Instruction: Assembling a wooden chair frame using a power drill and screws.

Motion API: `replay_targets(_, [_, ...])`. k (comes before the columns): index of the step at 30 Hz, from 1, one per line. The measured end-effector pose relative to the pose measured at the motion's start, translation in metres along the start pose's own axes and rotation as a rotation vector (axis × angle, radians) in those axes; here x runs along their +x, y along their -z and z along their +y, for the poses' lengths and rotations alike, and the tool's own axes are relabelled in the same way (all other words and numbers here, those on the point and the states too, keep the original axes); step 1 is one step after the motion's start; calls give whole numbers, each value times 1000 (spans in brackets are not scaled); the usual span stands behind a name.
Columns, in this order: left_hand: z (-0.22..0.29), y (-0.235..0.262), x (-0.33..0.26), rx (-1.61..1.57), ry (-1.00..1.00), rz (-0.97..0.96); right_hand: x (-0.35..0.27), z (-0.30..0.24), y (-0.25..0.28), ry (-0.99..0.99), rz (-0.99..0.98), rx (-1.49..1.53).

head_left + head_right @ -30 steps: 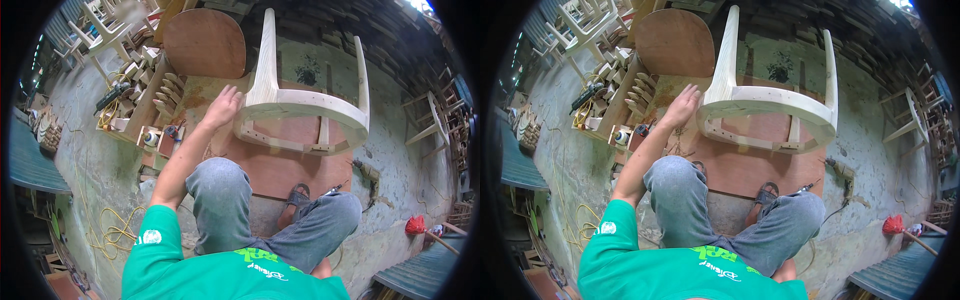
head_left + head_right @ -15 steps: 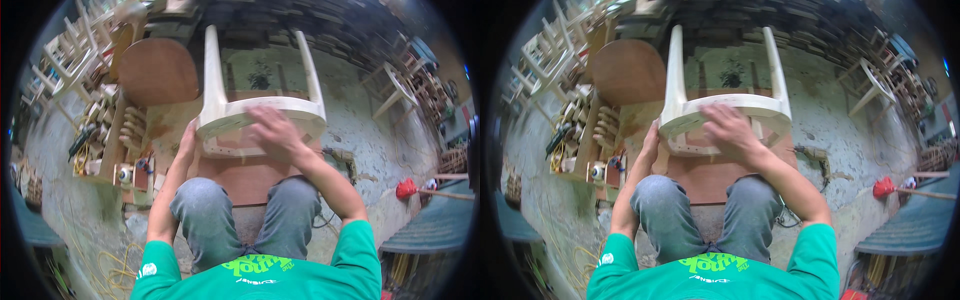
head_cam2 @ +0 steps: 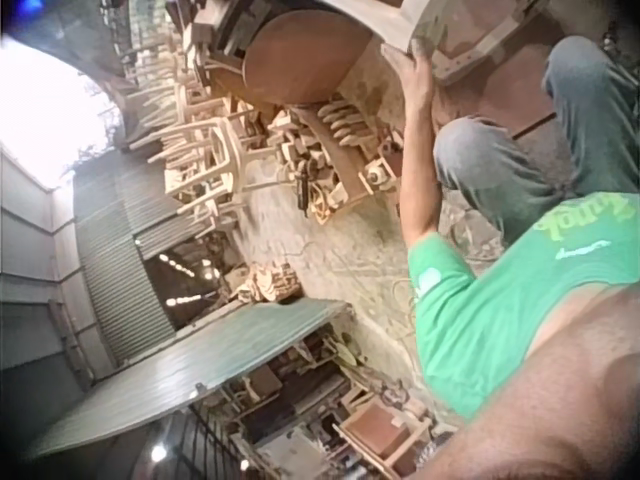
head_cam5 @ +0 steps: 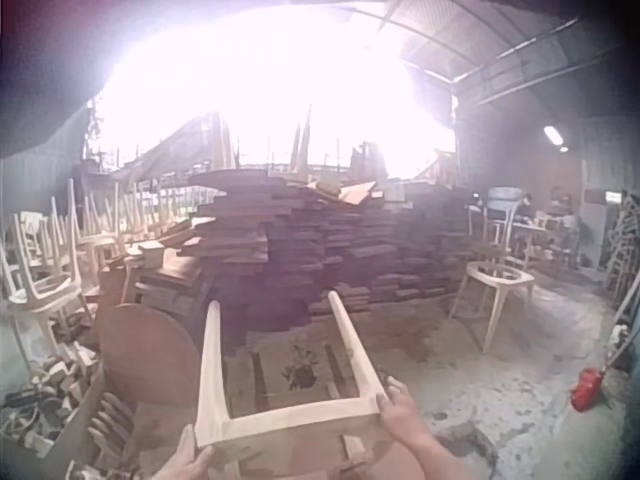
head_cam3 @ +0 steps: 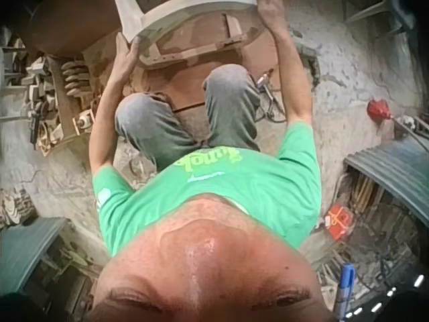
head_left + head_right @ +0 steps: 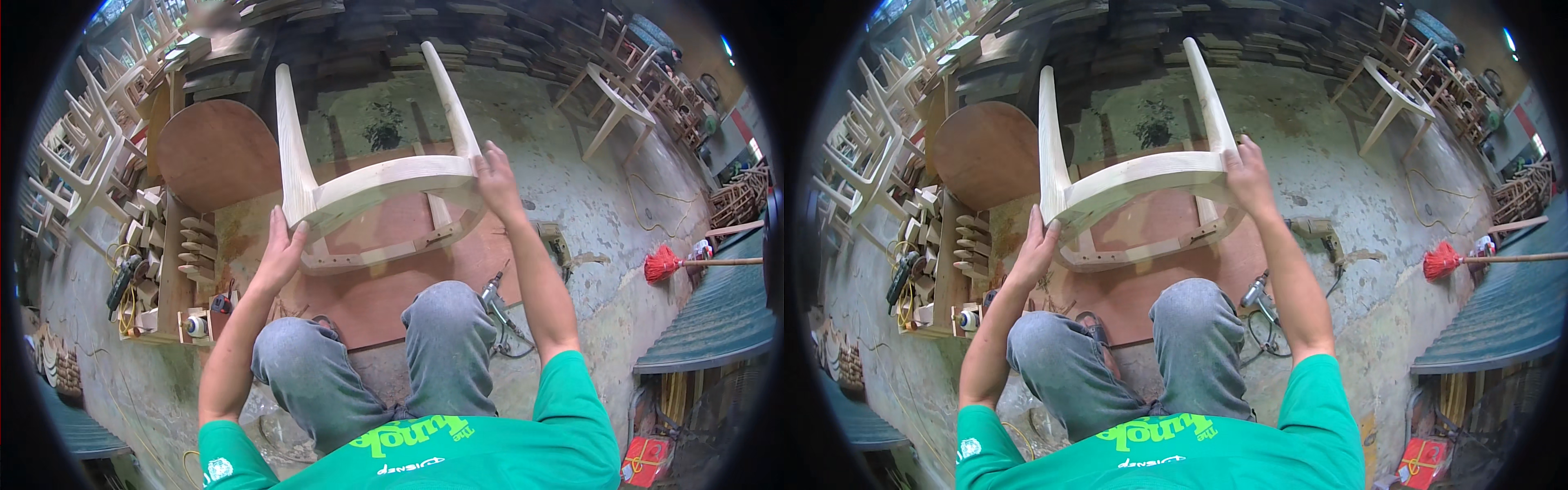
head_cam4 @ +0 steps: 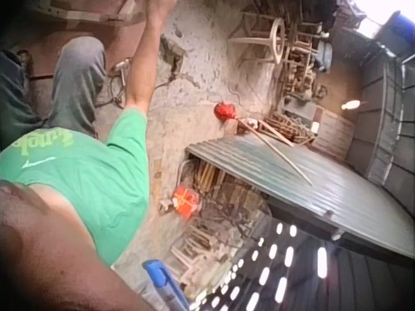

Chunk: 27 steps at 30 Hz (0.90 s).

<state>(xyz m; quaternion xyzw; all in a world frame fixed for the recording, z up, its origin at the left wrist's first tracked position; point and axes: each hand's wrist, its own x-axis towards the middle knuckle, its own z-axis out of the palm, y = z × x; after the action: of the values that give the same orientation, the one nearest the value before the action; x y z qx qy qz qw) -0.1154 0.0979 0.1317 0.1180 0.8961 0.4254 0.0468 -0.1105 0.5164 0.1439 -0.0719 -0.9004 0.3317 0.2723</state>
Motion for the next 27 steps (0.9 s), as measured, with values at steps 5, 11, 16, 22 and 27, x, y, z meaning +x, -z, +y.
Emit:
replay_targets(5, [49,-1,-5,192,-40,-27,11,31,-17,-454,-109,446])
replay_targets(11, [120,-51,23,664,-603,50,9,60,-35,-257,-137,610])
replay_targets(16, [167,-98,43,743,-722,-5,3,63,-43,-236,-121,536])
replay_targets(22, [163,-110,44,784,-888,128,4,84,-46,-380,-25,724])
replay_targets(27, [131,-62,46,522,-799,258,-6,114,-57,-379,190,969])
